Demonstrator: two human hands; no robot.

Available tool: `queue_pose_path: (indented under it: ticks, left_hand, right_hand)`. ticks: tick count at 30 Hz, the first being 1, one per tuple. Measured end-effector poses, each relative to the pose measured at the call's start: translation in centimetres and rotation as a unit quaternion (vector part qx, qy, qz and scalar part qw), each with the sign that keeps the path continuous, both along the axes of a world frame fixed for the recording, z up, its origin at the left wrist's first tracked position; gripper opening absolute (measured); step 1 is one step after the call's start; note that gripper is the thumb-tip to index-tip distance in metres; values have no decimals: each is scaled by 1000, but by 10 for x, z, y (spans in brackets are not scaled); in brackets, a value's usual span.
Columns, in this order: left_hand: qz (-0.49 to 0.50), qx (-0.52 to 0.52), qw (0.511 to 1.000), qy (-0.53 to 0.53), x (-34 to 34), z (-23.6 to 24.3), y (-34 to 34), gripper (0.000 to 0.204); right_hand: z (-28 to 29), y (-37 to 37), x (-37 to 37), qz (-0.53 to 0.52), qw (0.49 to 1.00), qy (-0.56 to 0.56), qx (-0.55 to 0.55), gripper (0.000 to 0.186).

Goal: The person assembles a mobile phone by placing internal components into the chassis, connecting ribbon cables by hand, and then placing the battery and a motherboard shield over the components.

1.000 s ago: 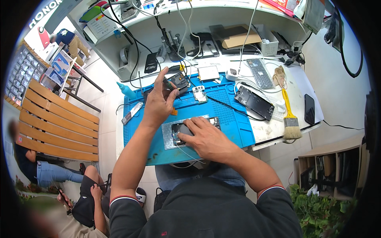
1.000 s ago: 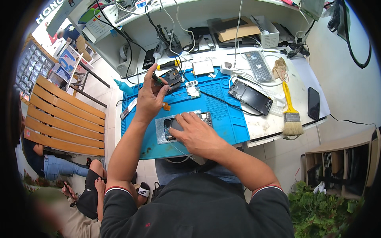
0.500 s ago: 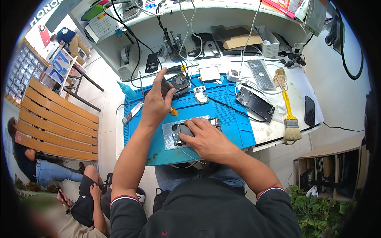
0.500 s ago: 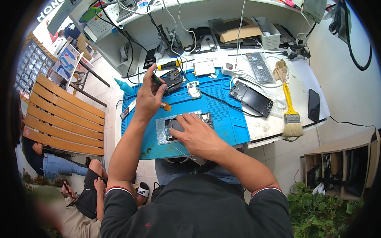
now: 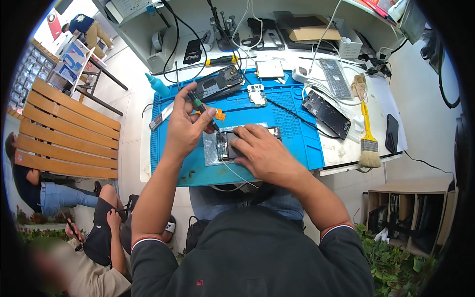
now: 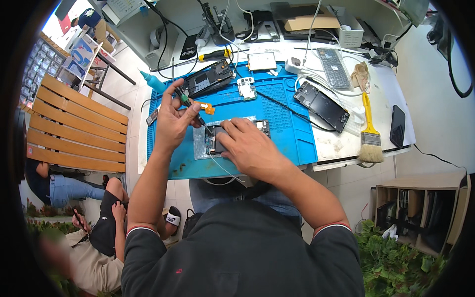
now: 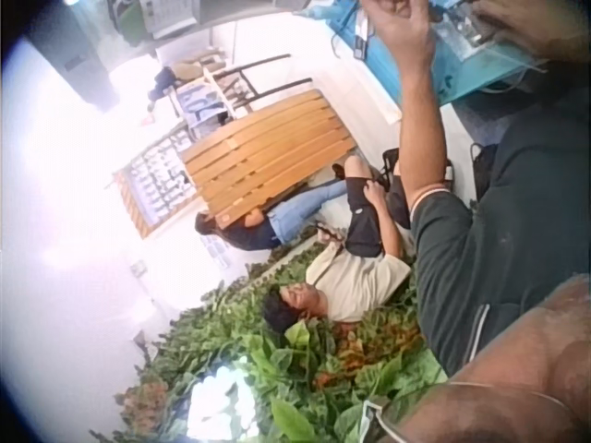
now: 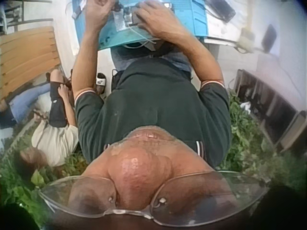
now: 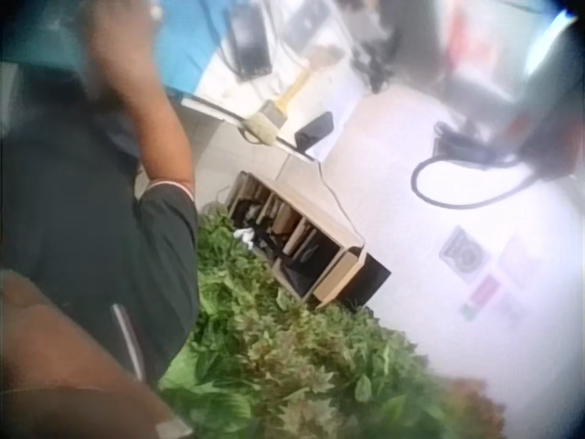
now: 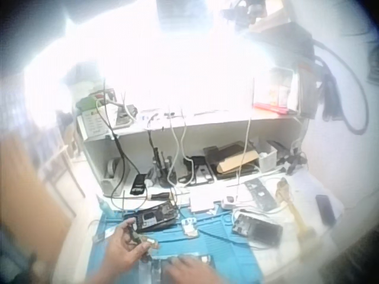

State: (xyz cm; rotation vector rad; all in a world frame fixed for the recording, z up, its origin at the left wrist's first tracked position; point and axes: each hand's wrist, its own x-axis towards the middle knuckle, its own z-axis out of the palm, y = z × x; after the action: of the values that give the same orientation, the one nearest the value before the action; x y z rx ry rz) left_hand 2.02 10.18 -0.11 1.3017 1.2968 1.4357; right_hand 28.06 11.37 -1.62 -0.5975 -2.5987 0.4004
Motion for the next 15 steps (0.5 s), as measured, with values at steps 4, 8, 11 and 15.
queue_pose_path:
  ticks: [4,8,11,15]
  left_hand:
    - [0,-49,999,-14,-8,-13,-10,84]
    - [5,-59,998,-28,-9,-21,-9,83]
    - [2,-53,998,-20,-8,-19,-8,83]
    - [1,-59,998,-23,-6,-19,-8,83]
  right_hand:
    - [0,-1,-2,-4,1000,4,-14,54]
    - [1,0,-2,-4,1000,6,-27,54]
    - [3,0,-1,-5,999,3,-32,53]
    - [2,0,-1,-6,999,0,-34,53]
